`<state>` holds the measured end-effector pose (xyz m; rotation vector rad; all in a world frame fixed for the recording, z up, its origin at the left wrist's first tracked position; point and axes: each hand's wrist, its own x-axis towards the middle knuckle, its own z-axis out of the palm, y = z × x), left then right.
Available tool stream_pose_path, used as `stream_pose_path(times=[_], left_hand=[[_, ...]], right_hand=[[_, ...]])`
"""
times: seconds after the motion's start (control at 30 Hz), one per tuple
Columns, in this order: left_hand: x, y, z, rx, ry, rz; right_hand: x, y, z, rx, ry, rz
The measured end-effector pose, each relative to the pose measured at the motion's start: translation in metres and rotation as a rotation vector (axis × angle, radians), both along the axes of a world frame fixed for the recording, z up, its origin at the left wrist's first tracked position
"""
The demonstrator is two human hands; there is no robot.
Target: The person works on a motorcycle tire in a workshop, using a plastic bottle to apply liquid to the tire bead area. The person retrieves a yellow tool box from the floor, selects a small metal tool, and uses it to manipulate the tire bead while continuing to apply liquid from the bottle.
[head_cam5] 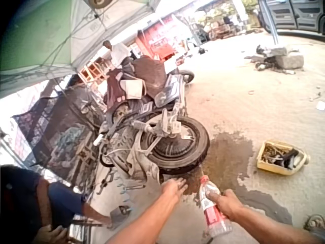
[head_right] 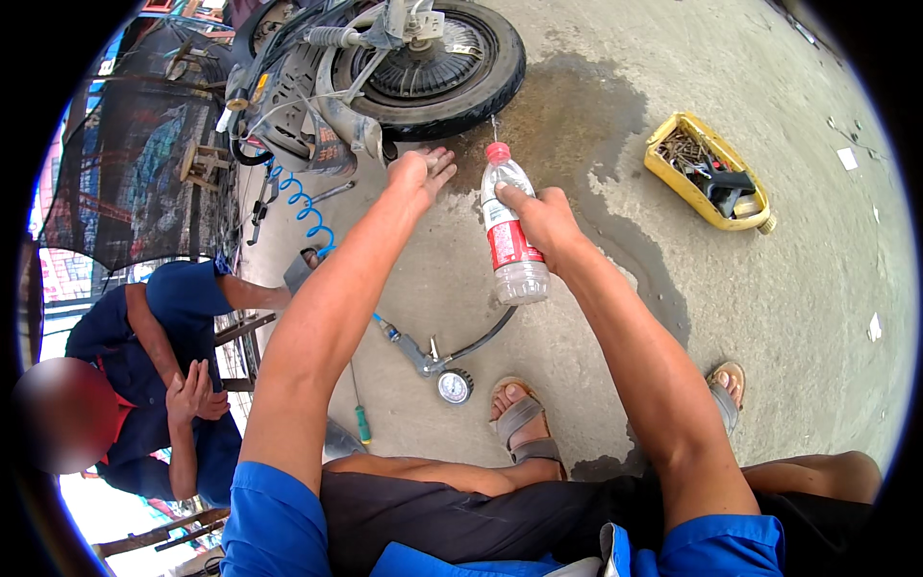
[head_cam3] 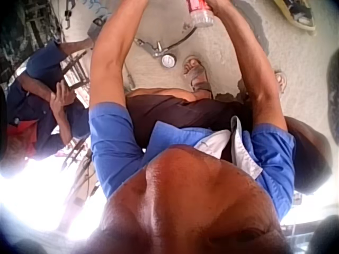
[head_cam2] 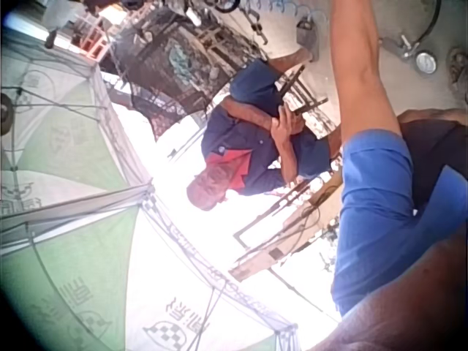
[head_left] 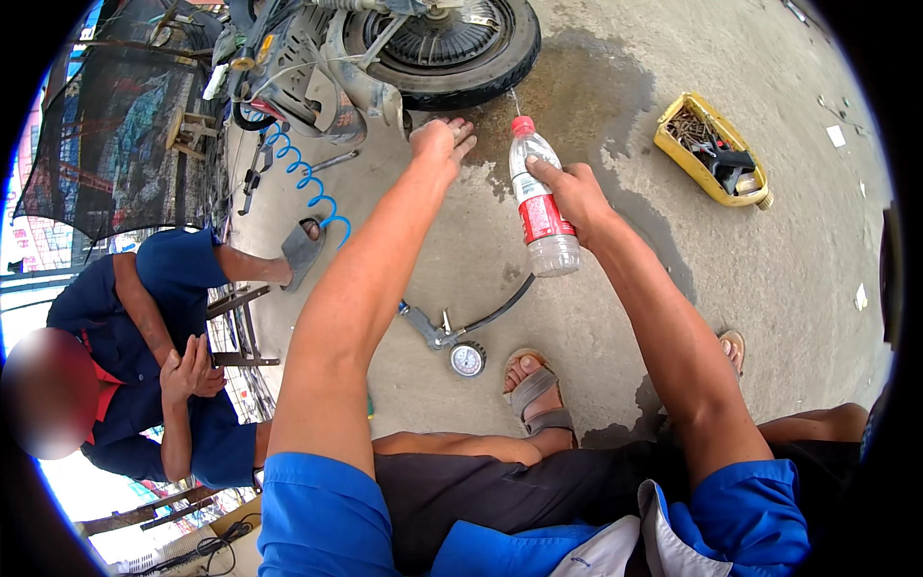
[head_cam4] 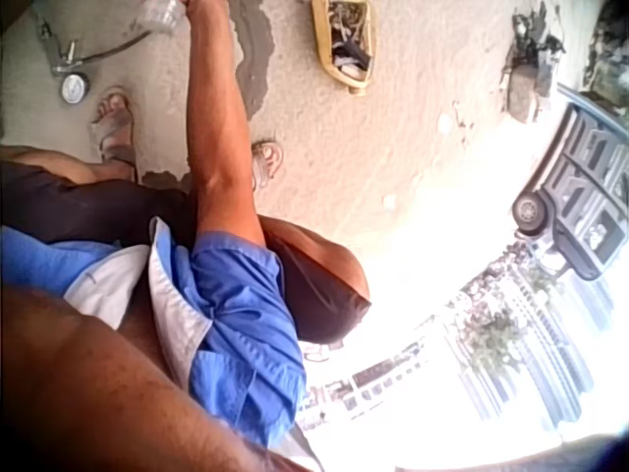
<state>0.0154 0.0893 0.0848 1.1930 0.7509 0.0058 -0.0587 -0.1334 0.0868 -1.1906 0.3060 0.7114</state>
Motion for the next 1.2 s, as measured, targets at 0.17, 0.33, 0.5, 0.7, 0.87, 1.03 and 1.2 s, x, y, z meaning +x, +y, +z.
stream_pose_path(times=[0.17, 0.33, 0.5, 0.7, 0.87, 1.03, 1.2], left_hand=[[0.001, -0.012, 0.009, -0.051, -0.058, -0.042], [0.010, -0.008, 0.006, -0.116, -0.102, -0.020], [0.013, -0.006, 0.005, -0.085, -0.095, 0.052], [0.009, 0.008, 0.005, 0.021, -0.092, 0.159], [0.006, 0.007, 0.003, 0.119, -0.044, 0.147], [0.005, 0.004, 0.000, 0.103, 0.060, 0.108], [0.003, -0.009, 0.006, -0.010, 0.051, -0.001]], right_hand=[[-0.001, -0.004, 0.003, 0.056, 0.007, -0.054], [-0.003, -0.002, 0.003, 0.050, 0.018, -0.107], [0.003, -0.003, -0.013, 0.084, 0.014, -0.055], [0.000, -0.003, -0.005, 0.053, 0.015, -0.038], [-0.001, 0.001, -0.006, -0.015, -0.013, -0.019], [-0.010, 0.007, 0.008, 0.008, -0.092, 0.088], [-0.013, 0.009, 0.008, 0.025, -0.077, 0.171]])
